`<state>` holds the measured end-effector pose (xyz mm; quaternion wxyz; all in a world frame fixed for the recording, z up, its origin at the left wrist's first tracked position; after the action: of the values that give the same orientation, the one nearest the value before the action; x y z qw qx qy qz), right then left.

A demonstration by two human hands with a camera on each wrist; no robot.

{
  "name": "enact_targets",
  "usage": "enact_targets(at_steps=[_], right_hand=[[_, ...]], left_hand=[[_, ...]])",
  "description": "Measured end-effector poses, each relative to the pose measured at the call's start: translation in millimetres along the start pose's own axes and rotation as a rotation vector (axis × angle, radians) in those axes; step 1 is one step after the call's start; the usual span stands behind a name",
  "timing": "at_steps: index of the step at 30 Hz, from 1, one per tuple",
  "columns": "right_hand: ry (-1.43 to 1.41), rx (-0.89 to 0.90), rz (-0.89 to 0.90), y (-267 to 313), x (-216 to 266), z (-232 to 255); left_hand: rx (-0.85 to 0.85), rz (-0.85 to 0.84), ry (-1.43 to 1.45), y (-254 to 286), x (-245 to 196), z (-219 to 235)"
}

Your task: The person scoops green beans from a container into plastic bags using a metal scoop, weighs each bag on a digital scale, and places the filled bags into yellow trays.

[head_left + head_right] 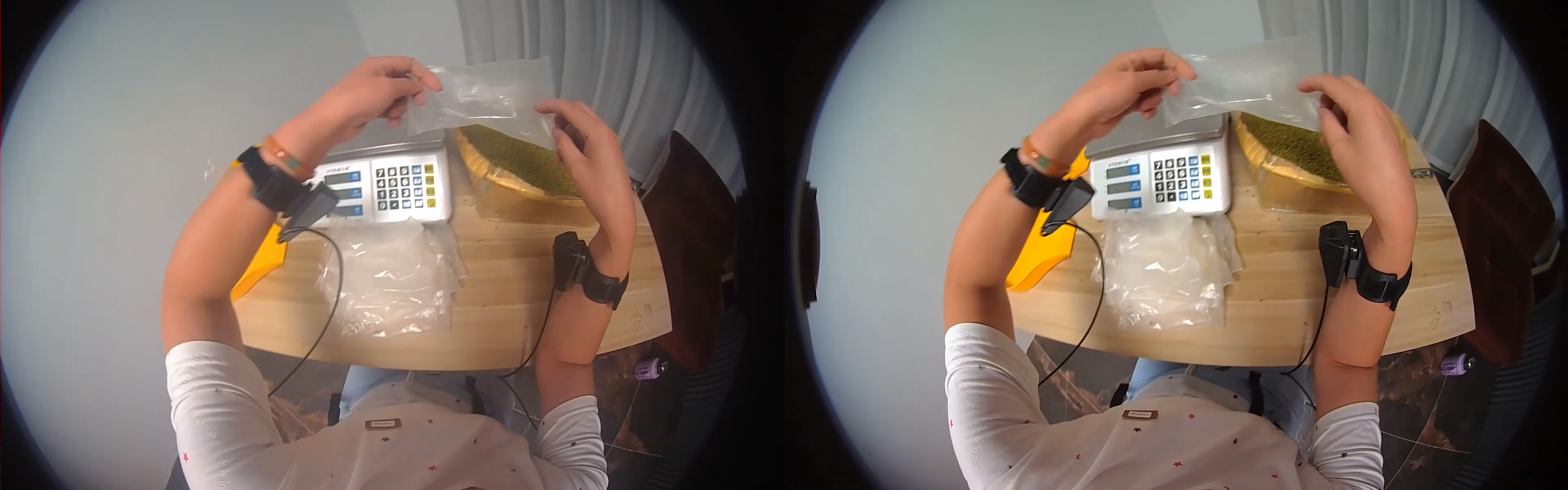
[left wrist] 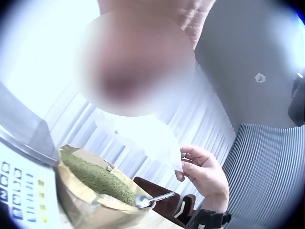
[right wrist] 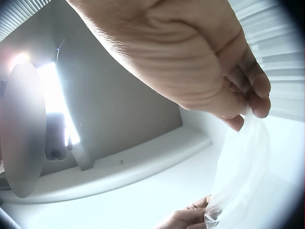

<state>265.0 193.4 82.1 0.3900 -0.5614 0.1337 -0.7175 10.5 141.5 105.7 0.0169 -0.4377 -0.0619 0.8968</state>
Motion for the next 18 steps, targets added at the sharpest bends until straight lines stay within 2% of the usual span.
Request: enact_targets(at_steps=[2,4,5,6,8,9,11,12,13,17,18], right_hand=[[0.013,0.1,0.219,4,18,-27],[0.071,0.233,0.263,12,33,-55],[0.098,0.295,0.29,17,35,-69],[0.087,0.294,0.286,22,32,-79],[0.054,0.455,0.378,43,34,-107],[0.044,0.451,0.375,50,38,-111],[0.121,0.641,0.327,68,43,-128],[0.131,0.718,0.292,70,46,-136],[0.126,0.714,0.299,71,51,-142],[-0.007,0.785,0.349,89,56,-181],[0.07,0.708,0.494,98,55,-192]], left_hand=[[0.006,0.036,-0.05,31,13,16],[0.024,0.172,-0.095,64,33,26],[0.025,0.182,-0.099,79,42,29],[0.071,0.207,-0.104,94,56,28],[0.148,0.29,-0.107,124,76,16],[0.178,0.347,-0.104,136,83,12],[0.212,0.378,-0.147,145,96,13],[0.33,0.409,-0.124,159,114,-4],[0.446,0.439,-0.099,172,129,-18],[0.473,0.526,-0.032,182,150,-34],[0.483,0.514,-0.033,182,152,-36]])
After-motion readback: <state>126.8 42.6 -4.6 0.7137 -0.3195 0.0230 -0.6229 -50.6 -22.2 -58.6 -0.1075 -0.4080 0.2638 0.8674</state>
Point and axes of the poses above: each hand's wrist, its own y-axis away from the middle knuckle, its own z-axis out of the back of the hand, x = y × z, the point moved 7 cm from there along -y, towards the middle knuckle, and after that the axes turned 11 degrees about -y, right-handed, at the moved point
